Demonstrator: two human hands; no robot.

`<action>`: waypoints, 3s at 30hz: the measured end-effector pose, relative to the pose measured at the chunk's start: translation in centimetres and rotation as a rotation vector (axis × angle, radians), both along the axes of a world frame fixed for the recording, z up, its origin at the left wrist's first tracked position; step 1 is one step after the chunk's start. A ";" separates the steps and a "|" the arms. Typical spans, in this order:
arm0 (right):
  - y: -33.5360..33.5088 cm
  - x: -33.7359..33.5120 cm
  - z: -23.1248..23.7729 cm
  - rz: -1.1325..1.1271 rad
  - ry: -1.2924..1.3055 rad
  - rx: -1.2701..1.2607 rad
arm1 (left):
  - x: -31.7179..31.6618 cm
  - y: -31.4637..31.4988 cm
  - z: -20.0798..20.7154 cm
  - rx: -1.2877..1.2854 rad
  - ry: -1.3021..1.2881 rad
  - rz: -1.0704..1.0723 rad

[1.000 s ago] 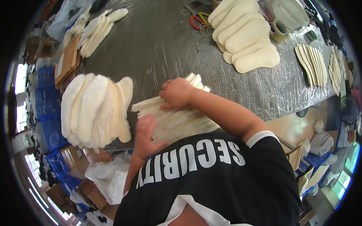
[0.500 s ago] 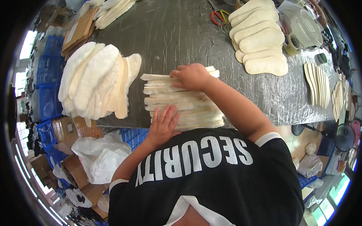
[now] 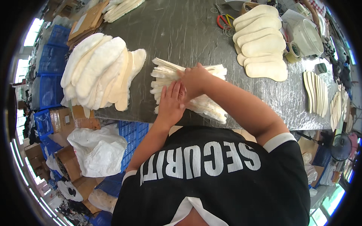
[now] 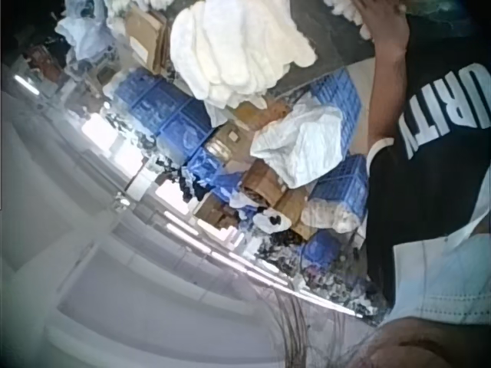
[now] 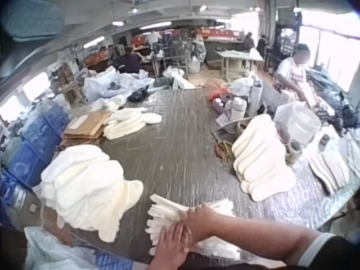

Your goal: Stacking and counting white fleece-lined shoe insoles, then bundling them with rubber bands.

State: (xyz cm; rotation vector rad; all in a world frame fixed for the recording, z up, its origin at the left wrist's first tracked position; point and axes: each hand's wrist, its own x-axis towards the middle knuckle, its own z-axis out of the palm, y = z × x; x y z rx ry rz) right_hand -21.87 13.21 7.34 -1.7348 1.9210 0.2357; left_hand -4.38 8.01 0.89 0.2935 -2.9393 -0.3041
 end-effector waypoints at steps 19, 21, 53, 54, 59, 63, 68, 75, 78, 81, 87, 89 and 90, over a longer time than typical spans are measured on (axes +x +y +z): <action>3.2 4.8 -3.9 -0.111 0.329 -0.296 | -13.1 -8.8 5.8 0.630 0.267 0.014; 3.2 4.5 -3.3 -0.113 0.284 -0.324 | -19.8 -9.0 3.0 0.722 0.212 0.007; 2.8 3.5 -6.0 -0.158 0.250 -0.614 | -38.1 -10.6 -7.0 1.031 0.240 0.062; 3.0 3.6 -5.9 -0.167 0.241 -0.615 | -37.3 -11.8 -6.3 1.174 0.174 0.076; 3.0 3.1 -5.0 -0.133 0.155 -0.543 | -29.5 -17.3 -4.0 1.769 0.056 0.098; 3.2 1.9 -4.8 -0.123 0.149 -0.479 | -21.9 -16.9 1.1 2.063 -0.026 0.110; 3.1 1.7 -3.5 -0.063 0.085 -0.438 | -11.8 -18.8 0.7 1.781 0.019 0.223; 4.9 2.5 -4.0 0.032 0.042 -0.514 | -7.4 -13.1 3.2 0.685 -0.685 -0.124; 4.7 2.4 -3.9 0.037 -0.002 -0.465 | -7.2 -12.1 1.7 0.621 -0.693 -0.282; 4.4 2.1 -3.5 0.044 0.047 -0.439 | -7.5 -11.2 1.4 0.747 -0.769 -0.274; 6.3 3.5 -3.2 0.325 -0.009 -0.395 | -1.3 -7.7 0.4 0.902 -0.794 -0.274; 6.5 4.6 -3.6 0.396 -0.014 -0.456 | 1.4 -6.5 1.0 0.932 -0.777 -0.193; 6.4 4.9 -3.9 0.447 -0.016 -0.518 | 2.6 -6.0 1.2 0.953 -0.768 -0.131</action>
